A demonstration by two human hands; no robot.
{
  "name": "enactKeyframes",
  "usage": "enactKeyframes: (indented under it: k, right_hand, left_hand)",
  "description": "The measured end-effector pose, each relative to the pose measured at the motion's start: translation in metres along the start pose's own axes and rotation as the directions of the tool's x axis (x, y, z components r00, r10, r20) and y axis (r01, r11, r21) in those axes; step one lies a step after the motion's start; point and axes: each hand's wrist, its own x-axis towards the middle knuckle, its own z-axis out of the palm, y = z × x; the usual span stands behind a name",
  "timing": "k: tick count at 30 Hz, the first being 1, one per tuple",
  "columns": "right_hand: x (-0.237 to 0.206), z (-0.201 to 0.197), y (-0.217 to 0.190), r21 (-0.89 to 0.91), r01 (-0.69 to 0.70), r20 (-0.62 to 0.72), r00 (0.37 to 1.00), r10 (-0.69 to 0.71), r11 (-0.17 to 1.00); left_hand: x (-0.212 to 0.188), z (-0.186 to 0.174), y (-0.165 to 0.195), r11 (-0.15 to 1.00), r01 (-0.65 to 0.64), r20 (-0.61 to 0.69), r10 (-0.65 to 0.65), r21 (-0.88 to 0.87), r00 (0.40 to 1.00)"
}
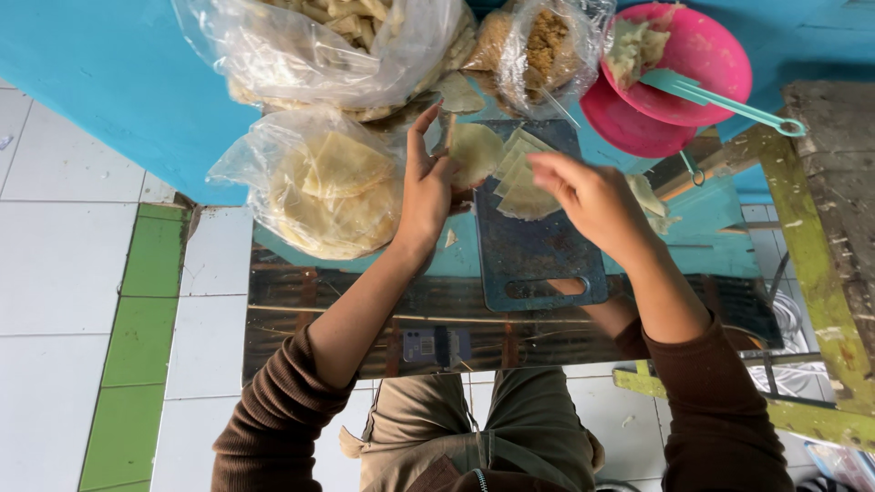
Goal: The person sits at a small table and folds filled pastry wrappers. They take triangular dough wrappers from a stack, place a portion of filling from a plastic bag onto a wrapper, fold the wrapper over the filling into a triangular parcel, and set the folded parcels on the cutting board and table.
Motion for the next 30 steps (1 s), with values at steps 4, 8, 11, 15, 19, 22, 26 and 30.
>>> enactKeyframes:
  k: [4,8,11,15,19,22,26,30]
  right_hand:
    - [0.002,0.007,-0.003,0.012,0.090,-0.281,0.956,-0.083,0.996]
    - [0.003,0.014,-0.010,-0.113,0.252,-0.329,0.903,-0.275,0.961]
    - [0.005,0.019,-0.015,-0.087,0.225,-0.324,0.915,-0.241,0.971]
    - [0.005,0.021,-0.015,-0.018,0.205,-0.321,0.926,-0.200,0.979]
    - [0.003,0.024,-0.012,0.029,0.187,-0.363,0.917,-0.164,0.982]
    - [0.003,0.025,-0.011,-0.036,0.221,-0.383,0.897,-0.218,0.974]
    - [0.002,0.026,-0.010,-0.064,0.227,-0.403,0.885,-0.233,0.972]
    - [0.002,0.025,-0.008,-0.091,0.225,-0.390,0.888,-0.243,0.970]
  left_hand:
    - [-0.002,0.002,0.003,0.993,-0.076,0.195,0.093,-0.092,0.976]
    - [-0.011,0.003,0.002,0.997,-0.040,0.248,0.022,0.070,0.969]
    - [-0.012,0.003,0.001,0.992,-0.124,0.309,0.108,0.030,0.945]
    - [-0.015,0.002,-0.001,0.984,-0.131,0.304,0.089,0.119,0.949]
    - [-0.016,0.005,-0.002,0.947,-0.300,0.357,0.243,0.113,0.902]
    - [-0.017,0.008,0.000,0.977,-0.195,0.338,0.157,0.081,0.928]
    - [-0.019,0.011,0.004,0.991,-0.133,0.326,0.118,0.025,0.938]
    - [-0.020,0.011,0.002,0.995,-0.095,0.312,0.082,0.028,0.947]
